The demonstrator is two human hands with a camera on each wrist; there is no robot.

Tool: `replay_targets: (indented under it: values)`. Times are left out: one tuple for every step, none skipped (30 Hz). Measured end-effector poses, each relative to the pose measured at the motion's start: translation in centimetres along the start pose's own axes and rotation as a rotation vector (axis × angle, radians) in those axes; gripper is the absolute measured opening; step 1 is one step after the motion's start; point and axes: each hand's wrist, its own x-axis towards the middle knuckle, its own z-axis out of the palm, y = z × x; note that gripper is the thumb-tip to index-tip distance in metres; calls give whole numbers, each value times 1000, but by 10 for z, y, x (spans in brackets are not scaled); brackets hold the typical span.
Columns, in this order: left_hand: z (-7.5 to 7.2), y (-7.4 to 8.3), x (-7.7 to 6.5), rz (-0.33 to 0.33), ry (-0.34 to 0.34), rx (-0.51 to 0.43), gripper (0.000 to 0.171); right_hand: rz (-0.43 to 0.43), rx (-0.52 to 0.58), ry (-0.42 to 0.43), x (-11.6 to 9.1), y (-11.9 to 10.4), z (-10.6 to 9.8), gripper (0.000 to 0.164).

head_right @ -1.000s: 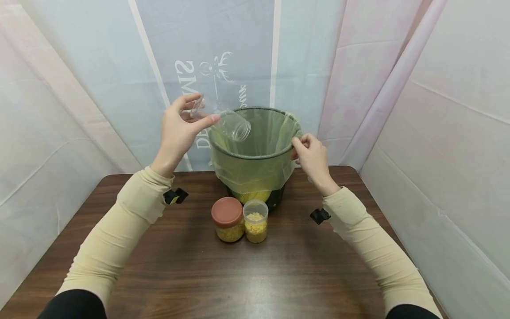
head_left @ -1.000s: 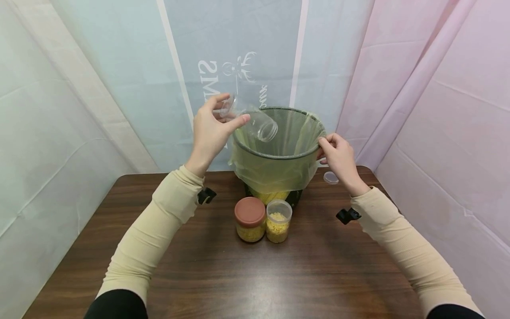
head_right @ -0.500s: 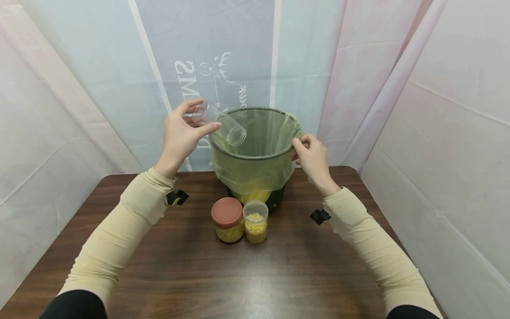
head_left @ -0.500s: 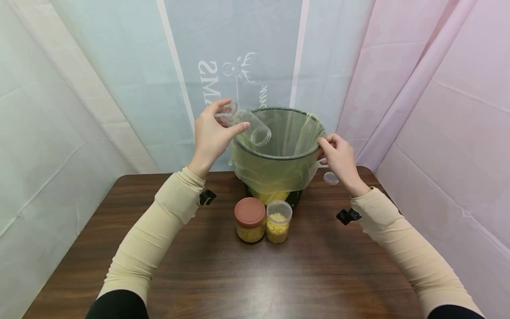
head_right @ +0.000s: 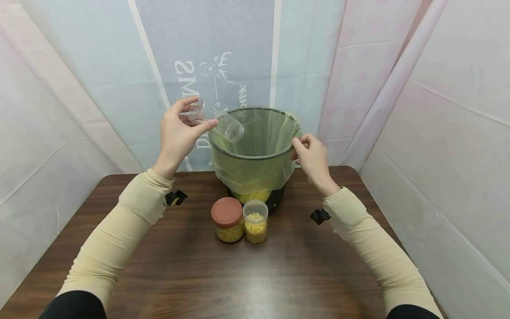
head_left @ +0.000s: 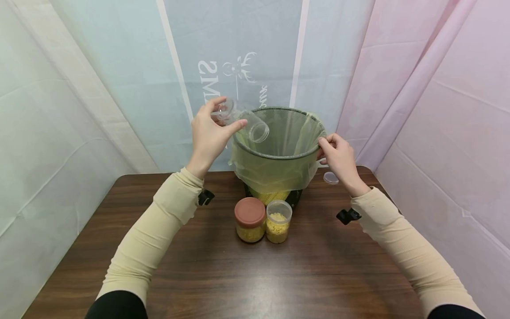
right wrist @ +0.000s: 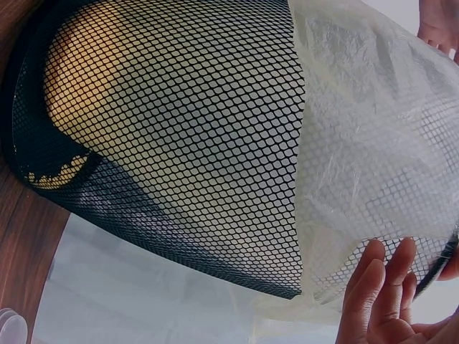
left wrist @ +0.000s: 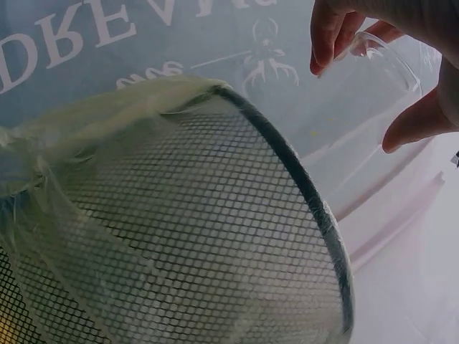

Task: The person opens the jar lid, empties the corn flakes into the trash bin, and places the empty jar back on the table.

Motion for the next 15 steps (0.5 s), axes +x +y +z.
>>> replay_targets:
  values:
    - [0,0,0,-3,-1,-8,66,0,0,1,0,0,0,29]
    - [-1,0,1,-10,-4,-29,66,0,-1,0,0,0,0,30]
    - [-1,0,1,-28,-12,-66,66,0,-1,-1,0,-1,0,30]
    - [-2,0,2,-51,-20,-115,65,1,0,-1,0,-1,0,30]
    - [-2,0,2,-75,-29,-176,64,0,2,-2,0,-1,0,30]
    - [-3,0,3,-97,-34,-219,64,-1,4,-4,0,-1,0,30]
    - [-3,-1,3,-109,-37,-248,63,-1,5,-5,0,-2,0,31]
    - [-4,-1,3,-116,-38,-262,63,-1,4,-5,0,-2,0,31]
    - [-4,-2,3,-119,-41,-264,63,-2,6,-6,0,-2,0,31]
    - [-5,-2,3,-110,-43,-249,62,-2,7,-7,0,-2,0,31]
    - [-5,-3,2,-93,-43,-221,63,-3,8,-7,0,-3,0,31]
    - [-5,-3,1,-75,-41,-181,64,-3,8,-8,0,-3,0,31]
    - [-5,-3,1,-60,-39,-159,64,-3,7,-7,0,-3,0,31]
    - [-5,-3,0,-54,-38,-148,64,-4,6,-6,0,-3,0,31]
    - [-5,-4,0,-53,-37,-145,64,-5,7,-6,-1,-3,0,31]
